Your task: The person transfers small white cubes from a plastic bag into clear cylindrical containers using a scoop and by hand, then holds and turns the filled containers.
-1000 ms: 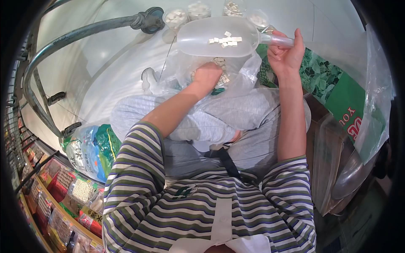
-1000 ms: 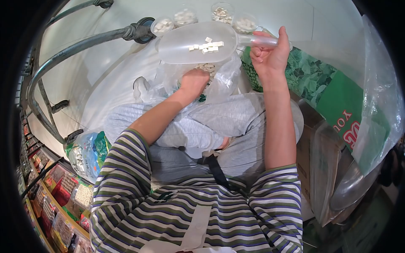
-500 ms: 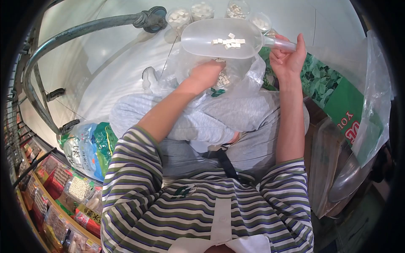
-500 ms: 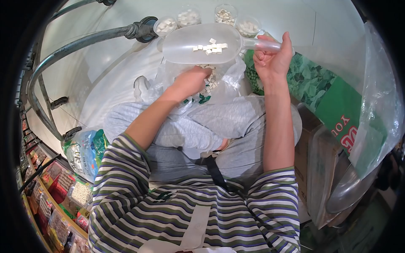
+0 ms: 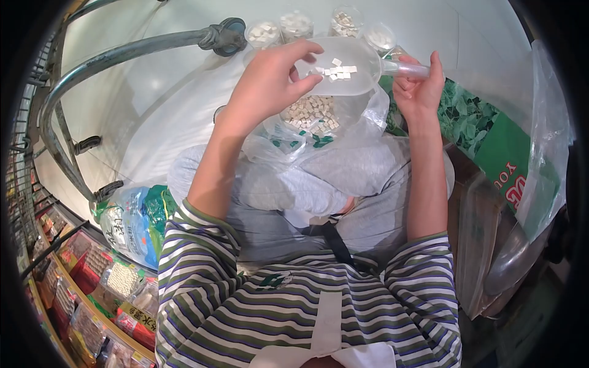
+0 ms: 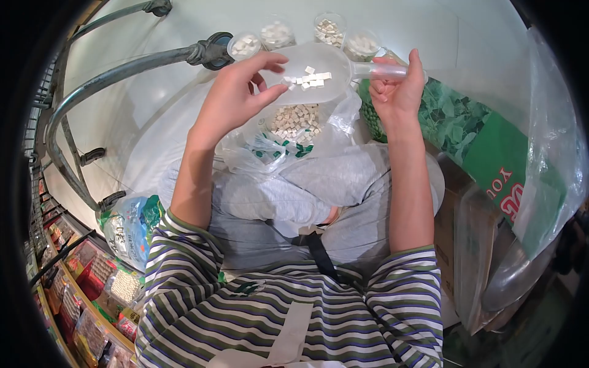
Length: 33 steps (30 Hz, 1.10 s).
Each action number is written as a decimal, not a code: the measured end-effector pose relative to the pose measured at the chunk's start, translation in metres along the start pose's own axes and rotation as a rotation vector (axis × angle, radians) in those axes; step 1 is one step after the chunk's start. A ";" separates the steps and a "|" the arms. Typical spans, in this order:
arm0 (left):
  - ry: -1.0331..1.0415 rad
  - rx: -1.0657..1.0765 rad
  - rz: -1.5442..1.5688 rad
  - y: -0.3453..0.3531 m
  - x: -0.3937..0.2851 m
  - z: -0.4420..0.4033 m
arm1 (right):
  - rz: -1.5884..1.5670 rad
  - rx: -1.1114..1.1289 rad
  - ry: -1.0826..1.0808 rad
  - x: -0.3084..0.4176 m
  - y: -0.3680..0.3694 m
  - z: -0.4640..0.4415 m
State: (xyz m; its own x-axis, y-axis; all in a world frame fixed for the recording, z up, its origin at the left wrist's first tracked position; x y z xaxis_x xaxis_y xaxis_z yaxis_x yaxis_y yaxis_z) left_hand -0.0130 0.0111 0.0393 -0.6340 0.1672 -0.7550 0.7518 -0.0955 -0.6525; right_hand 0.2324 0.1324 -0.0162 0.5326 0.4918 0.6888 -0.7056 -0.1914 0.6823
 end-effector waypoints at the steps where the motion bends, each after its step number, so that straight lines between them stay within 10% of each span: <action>1: 0.019 -0.042 -0.046 0.001 0.000 0.000 | -0.007 0.001 -0.001 0.000 0.000 0.001; 6: -0.028 -0.020 -0.170 -0.004 -0.009 0.022 | -0.002 -0.035 -0.019 0.002 0.002 0.003; 8: -0.067 0.410 -0.006 0.010 -0.010 0.037 | -0.037 0.011 -0.007 0.004 -0.001 0.002; 12: 0.092 0.576 -0.229 0.039 0.024 0.069 | -0.075 0.031 -0.022 0.003 -0.001 0.000; 14: -0.290 0.690 -0.685 0.031 0.046 0.074 | -0.038 0.016 -0.022 0.004 0.001 0.002; 25: -0.141 0.327 -0.924 0.015 0.036 0.069 | 0.003 -0.009 -0.030 0.004 0.004 0.003; 33: 0.142 0.256 -0.186 0.117 -0.029 0.034 | -0.023 -0.031 -0.008 0.005 0.004 0.003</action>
State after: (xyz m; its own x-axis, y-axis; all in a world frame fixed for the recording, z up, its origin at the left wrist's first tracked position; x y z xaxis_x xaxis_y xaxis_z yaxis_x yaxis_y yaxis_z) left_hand 0.0872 -0.0383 -0.0179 -0.7107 0.3384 -0.6168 0.5446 -0.2903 -0.7869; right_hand 0.2343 0.1316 -0.0093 0.5529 0.4886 0.6750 -0.7069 -0.1538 0.6904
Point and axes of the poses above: each hand's wrist, its own z-axis away from the middle knuckle, its own y-axis out of the palm, x = y × z, the point moved 1 cm from there along -z, towards the middle knuckle, and after that the axes turned 13 degrees about x, right-handed, at the moved point
